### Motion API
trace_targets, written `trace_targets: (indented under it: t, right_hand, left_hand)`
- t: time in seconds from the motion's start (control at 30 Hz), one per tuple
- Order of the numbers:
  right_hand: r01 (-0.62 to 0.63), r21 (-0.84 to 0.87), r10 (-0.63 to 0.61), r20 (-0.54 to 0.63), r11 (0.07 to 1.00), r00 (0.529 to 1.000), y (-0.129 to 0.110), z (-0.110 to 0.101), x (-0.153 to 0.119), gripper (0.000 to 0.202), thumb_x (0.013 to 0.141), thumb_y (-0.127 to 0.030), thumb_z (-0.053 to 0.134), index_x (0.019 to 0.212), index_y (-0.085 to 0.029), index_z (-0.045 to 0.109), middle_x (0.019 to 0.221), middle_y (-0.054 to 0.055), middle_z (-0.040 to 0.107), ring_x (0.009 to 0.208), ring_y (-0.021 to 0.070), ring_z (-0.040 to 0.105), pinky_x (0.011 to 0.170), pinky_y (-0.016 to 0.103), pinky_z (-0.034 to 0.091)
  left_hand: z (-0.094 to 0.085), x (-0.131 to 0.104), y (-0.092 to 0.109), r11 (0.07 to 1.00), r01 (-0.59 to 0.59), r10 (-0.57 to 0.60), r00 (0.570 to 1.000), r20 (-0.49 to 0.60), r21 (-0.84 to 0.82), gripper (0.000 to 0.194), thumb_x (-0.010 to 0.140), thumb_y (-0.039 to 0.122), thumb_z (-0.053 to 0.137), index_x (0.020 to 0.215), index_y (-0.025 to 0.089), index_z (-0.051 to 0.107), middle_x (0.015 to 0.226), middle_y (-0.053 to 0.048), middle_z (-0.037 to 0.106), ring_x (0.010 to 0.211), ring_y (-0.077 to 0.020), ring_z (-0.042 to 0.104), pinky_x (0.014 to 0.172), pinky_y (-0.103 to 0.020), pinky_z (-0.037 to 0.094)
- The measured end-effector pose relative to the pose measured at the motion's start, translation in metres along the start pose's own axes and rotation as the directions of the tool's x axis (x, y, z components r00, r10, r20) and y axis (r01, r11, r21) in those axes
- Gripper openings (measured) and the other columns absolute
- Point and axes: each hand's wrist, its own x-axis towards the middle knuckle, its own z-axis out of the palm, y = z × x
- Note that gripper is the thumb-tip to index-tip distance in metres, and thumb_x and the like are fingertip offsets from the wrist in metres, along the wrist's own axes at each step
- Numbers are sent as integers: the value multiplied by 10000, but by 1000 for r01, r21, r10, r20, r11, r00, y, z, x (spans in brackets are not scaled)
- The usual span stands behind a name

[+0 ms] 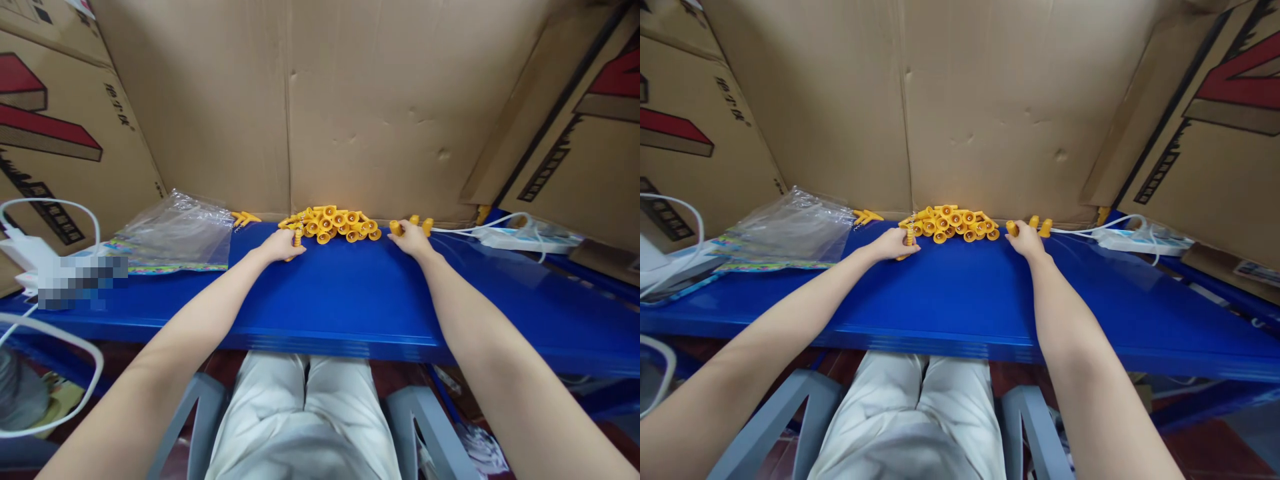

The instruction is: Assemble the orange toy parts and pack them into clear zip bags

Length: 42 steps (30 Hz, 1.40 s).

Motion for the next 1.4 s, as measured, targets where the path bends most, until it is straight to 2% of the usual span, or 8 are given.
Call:
trace_targets:
  t: [0.27, 0.43, 0.6, 0.7, 0.83, 0.9, 1.17, 1.4]
  right_hand:
    - [133, 36, -132, -40, 990, 991, -23, -11, 1, 398, 797, -285, 567, 1182, -196, 615, 1159, 119, 633, 1098, 298, 571, 945, 450, 418]
    - [218, 115, -205, -119, 969, 972, -64, -22, -2, 536, 849, -373, 507, 1358, -208, 486, 1137, 130, 606, 1128, 301, 550, 970, 451, 397]
    - [380, 245, -354, -141, 892, 924, -111, -27, -14, 464, 865, -336, 458, 1301, -175, 462, 1095, 126, 620, 1004, 278, 585, 887, 426, 436]
    - [515, 285, -508, -106, 808, 855, -130, -26, -24, 374, 832, -296, 509, 1187, -180, 504, 977, 86, 642, 865, 235, 594, 811, 389, 463]
    - [713, 284, -726, -78, 640, 683, -146, -23, -36, 286, 799, -209, 538, 1080, -213, 585, 1046, 81, 631, 936, 233, 591, 854, 384, 461]
    - [743, 280, -759, -70, 608, 647, -149, -21, -40, 291, 808, -180, 526, 1086, -222, 601, 1074, 79, 625, 972, 232, 592, 869, 383, 462]
    - [671, 255, -654, -160, 696, 739, -141, -20, -35, 327, 819, -173, 541, 1136, -207, 610, 1085, 92, 621, 1013, 246, 585, 892, 410, 469]
    - [728, 291, -734, -111, 621, 670, -143, -13, -36, 336, 830, -174, 538, 1150, -227, 624, 1120, 85, 612, 1035, 235, 587, 922, 411, 464]
  left_hand:
    - [-6, -4, -9, 993, 114, -114, 993, -16, -1, 398, 885, 466, 417, 937, 173, 680, 760, -69, 712, 742, -206, 676, 737, -276, 488]
    - [-14, -7, -12, 987, 150, -139, 976, -170, 52, 327, 906, 403, 395, 1016, 193, 619, 952, -102, 719, 912, -245, 669, 782, -295, 476]
    - [-17, -9, -12, 975, 207, -190, 965, -184, 79, 276, 841, 374, 472, 1013, 213, 617, 1010, -97, 711, 974, -267, 649, 806, -312, 471]
    - [-17, -8, -10, 981, 189, -178, 968, -175, 52, 301, 822, 372, 482, 1026, 204, 625, 1012, -101, 710, 952, -267, 652, 790, -318, 472]
    - [-14, -8, -6, 988, 152, -149, 977, -153, 8, 330, 821, 397, 481, 1053, 215, 630, 1028, -90, 710, 940, -253, 655, 769, -306, 472]
    - [-13, -9, -5, 988, 154, -150, 976, -157, 17, 346, 815, 398, 487, 1082, 228, 626, 1034, -88, 710, 956, -255, 653, 777, -306, 472]
    - [-15, -10, -8, 974, 209, -190, 965, -178, 91, 364, 792, 386, 498, 1103, 247, 626, 1011, -95, 706, 963, -293, 652, 800, -370, 483]
    - [-15, -12, -1, 966, 210, -179, 964, -198, 149, 353, 770, 383, 526, 1074, 251, 646, 1004, -93, 714, 971, -298, 653, 807, -355, 489]
